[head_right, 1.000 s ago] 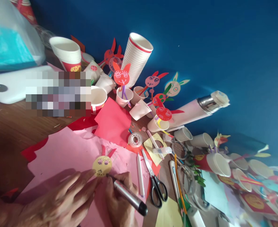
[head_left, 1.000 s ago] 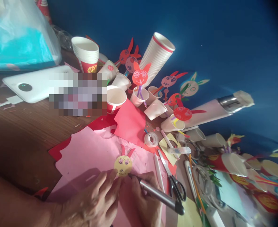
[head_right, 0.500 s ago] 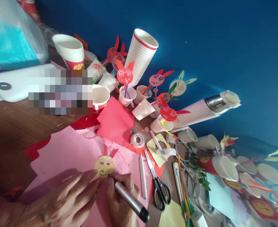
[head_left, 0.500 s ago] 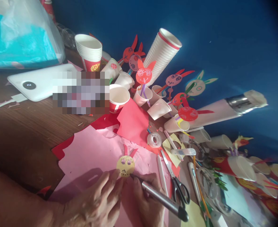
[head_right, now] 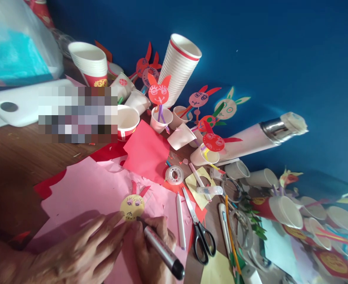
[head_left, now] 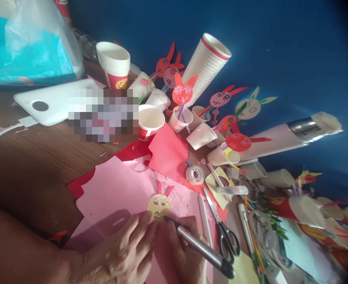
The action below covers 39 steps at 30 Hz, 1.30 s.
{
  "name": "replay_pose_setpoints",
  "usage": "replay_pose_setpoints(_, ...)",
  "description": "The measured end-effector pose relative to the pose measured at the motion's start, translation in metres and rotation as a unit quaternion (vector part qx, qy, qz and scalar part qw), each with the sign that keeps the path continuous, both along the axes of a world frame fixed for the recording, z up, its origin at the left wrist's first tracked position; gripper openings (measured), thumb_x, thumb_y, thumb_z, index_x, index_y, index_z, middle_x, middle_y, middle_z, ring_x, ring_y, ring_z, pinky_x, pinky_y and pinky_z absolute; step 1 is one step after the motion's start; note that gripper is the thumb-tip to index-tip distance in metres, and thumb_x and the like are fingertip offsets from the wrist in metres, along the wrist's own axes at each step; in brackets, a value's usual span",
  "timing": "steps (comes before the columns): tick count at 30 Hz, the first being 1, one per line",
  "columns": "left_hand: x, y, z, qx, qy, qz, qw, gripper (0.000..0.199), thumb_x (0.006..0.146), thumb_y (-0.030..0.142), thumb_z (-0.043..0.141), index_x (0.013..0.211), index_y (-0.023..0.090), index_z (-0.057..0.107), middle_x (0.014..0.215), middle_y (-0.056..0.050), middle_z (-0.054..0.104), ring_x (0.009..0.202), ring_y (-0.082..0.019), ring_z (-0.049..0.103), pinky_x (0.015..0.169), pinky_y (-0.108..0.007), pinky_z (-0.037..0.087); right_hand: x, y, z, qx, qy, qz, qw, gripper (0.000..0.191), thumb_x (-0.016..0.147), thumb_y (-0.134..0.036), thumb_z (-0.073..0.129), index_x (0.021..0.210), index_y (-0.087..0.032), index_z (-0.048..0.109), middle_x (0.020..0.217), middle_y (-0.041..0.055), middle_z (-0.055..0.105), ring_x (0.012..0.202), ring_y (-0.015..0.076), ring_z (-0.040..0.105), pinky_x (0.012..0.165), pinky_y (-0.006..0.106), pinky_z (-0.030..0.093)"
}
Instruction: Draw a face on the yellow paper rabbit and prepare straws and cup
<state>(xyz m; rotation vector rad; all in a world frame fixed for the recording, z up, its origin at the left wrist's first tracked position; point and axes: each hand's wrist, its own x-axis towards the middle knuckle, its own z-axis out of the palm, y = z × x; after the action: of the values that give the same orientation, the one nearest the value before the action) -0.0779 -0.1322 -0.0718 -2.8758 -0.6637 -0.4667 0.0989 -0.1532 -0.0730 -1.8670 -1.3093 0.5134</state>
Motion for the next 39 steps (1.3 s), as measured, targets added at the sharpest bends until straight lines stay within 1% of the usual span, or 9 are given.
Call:
replay_pose_setpoints(6, -0.001, -0.002, 0.003, -0.004, 0.021, -0.002, 1.000, 0.041, 0.091, 0.046, 0.052, 0.114, 0.021, 0.074, 0.124, -0.013, 0.068, 0.118, -0.036, 0.057, 0.101, -0.054, 0.033, 0.001, -0.001, 0.000, -0.004, -0.007, 0.003, 1.000, 0.020, 0.082, -0.039, 0.063, 0.069, -0.024, 0.061, 0.047, -0.0032, 0.062, 0.039, 0.0148, 0.060, 0.044, 0.022, 0.049)
replay_pose_setpoints(12, 0.000, 0.000, 0.002, -0.003, 0.001, -0.005, 1.000, 0.031, 0.092, 0.041, 0.054, 0.107, 0.023, 0.075, 0.121, -0.010, 0.070, 0.116, -0.035, 0.058, 0.103, -0.054, 0.029, 0.000, -0.001, -0.001, -0.006, -0.006, 0.000, 1.000, 0.020, 0.082, -0.039, 0.063, 0.069, -0.024, 0.060, 0.046, -0.0033, 0.062, 0.037, 0.0145, 0.059, 0.044, 0.022, 0.049)
replay_pose_setpoints(15, 0.000, 0.000, 0.000, 0.005, 0.000, -0.002, 1.000, 0.034, 0.092, 0.044, 0.054, 0.106, 0.022, 0.075, 0.121, -0.011, 0.069, 0.116, -0.036, 0.057, 0.103, -0.054, 0.029, 0.000, -0.001, -0.002, -0.006, -0.003, 0.000, 1.000, 0.020, 0.083, -0.039, 0.062, 0.069, -0.024, 0.060, 0.048, -0.0028, 0.063, 0.039, 0.0143, 0.060, 0.045, 0.022, 0.050)
replay_pose_setpoints(22, -0.002, -0.003, 0.005, 0.045, 0.041, 0.014, 0.998, 0.038, 0.086, 0.050, 0.052, 0.109, 0.029, 0.074, 0.125, -0.009, 0.066, 0.118, -0.034, 0.057, 0.104, -0.055, 0.032, -0.002, -0.005, -0.006, -0.017, 0.013, -0.010, 1.000, 0.021, 0.083, -0.041, 0.066, 0.073, -0.023, 0.060, 0.047, -0.0043, 0.060, 0.039, 0.0127, 0.056, 0.042, 0.020, 0.047)
replay_pose_setpoints(28, -0.001, -0.004, 0.009, 0.052, 0.055, 0.034, 0.997, 0.041, 0.086, 0.057, 0.053, 0.110, 0.032, 0.074, 0.127, -0.006, 0.065, 0.120, -0.032, 0.056, 0.107, -0.053, 0.031, -0.001, -0.005, -0.003, 0.002, 0.129, -0.097, 0.987, 0.018, 0.083, -0.035, 0.068, 0.075, -0.022, 0.059, 0.052, -0.0045, 0.060, 0.043, 0.0111, 0.055, 0.043, 0.018, 0.045)
replay_pose_setpoints(30, -0.001, -0.004, 0.010, 0.049, 0.049, 0.039, 0.997, 0.038, 0.087, 0.058, 0.054, 0.109, 0.034, 0.075, 0.125, -0.004, 0.066, 0.120, -0.030, 0.056, 0.107, -0.052, 0.031, 0.001, -0.005, 0.000, 0.018, 0.136, -0.110, 0.984, 0.017, 0.084, -0.036, 0.068, 0.078, -0.022, 0.059, 0.055, -0.0049, 0.060, 0.044, 0.0109, 0.054, 0.043, 0.019, 0.045)
replay_pose_setpoints(34, -0.002, -0.003, 0.014, 0.036, 0.055, 0.036, 0.997, 0.033, 0.087, 0.056, 0.057, 0.108, 0.037, 0.075, 0.124, 0.000, 0.067, 0.119, -0.028, 0.056, 0.106, -0.049, 0.032, 0.005, -0.004, 0.003, 0.081, 0.037, -0.075, 0.993, 0.016, 0.089, -0.037, 0.066, 0.095, -0.022, 0.064, 0.067, -0.0032, 0.069, 0.056, 0.0132, 0.063, 0.057, 0.022, 0.051)
replay_pose_setpoints(37, -0.002, -0.002, 0.013, 0.014, 0.046, 0.032, 0.998, 0.032, 0.088, 0.053, 0.058, 0.109, 0.035, 0.075, 0.122, -0.002, 0.068, 0.119, -0.030, 0.056, 0.104, -0.050, 0.032, 0.010, 0.000, 0.000, 0.131, -0.067, 0.011, 0.989, 0.015, 0.096, -0.032, 0.057, 0.103, -0.025, 0.069, 0.084, -0.0001, 0.075, 0.080, 0.0166, 0.070, 0.072, 0.025, 0.052)
replay_pose_setpoints(39, -0.002, -0.002, 0.009, 0.000, 0.019, 0.030, 0.999, 0.035, 0.089, 0.051, 0.056, 0.109, 0.030, 0.076, 0.121, -0.006, 0.069, 0.116, -0.033, 0.057, 0.102, -0.053, 0.032, 0.014, 0.004, -0.004, 0.167, -0.121, 0.076, 0.976, 0.019, 0.099, -0.030, 0.053, 0.101, -0.026, 0.072, 0.098, 0.0034, 0.073, 0.096, 0.0202, 0.067, 0.077, 0.029, 0.050)
